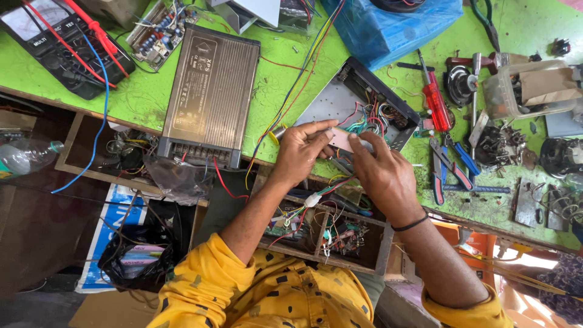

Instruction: The person works on a small circuit board inside a metal enclosure, using a soldering iron and a screwdriver to adjust components and wires. They repeatedly insert and remove a connector, then use the screwdriver to tighten or loosen parts on the board.

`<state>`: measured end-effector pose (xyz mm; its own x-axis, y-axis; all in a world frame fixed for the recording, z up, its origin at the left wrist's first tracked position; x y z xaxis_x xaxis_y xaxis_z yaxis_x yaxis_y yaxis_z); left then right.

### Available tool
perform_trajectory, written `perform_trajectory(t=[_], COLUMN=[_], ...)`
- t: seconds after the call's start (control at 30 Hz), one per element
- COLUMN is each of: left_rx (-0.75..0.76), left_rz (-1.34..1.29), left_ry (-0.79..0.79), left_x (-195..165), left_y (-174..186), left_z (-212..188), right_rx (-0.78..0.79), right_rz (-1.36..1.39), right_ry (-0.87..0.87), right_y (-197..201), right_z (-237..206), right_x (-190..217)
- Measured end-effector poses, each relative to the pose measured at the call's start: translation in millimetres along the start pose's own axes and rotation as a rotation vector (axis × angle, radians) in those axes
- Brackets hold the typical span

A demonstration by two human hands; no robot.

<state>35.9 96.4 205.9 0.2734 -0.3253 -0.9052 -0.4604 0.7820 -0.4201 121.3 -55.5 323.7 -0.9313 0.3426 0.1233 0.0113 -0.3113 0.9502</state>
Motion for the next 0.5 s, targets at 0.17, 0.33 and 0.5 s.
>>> perform_trajectory(t=[0.17,0.33,0.5], left_rx=[0.015,-0.014,0.014], left_rz=[-0.051,-0.058,-0.060], left_ry=[-0.009,0.058,0.015], left_x=[4.4,6.5,-0.3], left_y=[4.1,8.5,16.8], left_z=[0.6,0.6,1.0], right_rx=[-0.079,-0.111,0.091], right_rz=[0.055,0.240,0.047], right_ry=[-0.046,0.153,0.170], right_y=[29.8,16.1,-77.0], right_z=[31.4,147.1,239.8], right_x=[-5.4,-16.4,6.6])
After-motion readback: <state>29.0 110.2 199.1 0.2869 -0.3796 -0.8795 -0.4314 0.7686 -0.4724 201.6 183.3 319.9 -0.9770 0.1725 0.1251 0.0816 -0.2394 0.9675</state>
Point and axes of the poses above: each hand's wrist, its own z-axis towards the middle knuckle, its own y-axis out of the back of the hand, x = y × z, the point moved 1 cm from there along z, towards the middle knuckle, and after that the axes turned 4 degrees about -y, right-handed, at the moved point
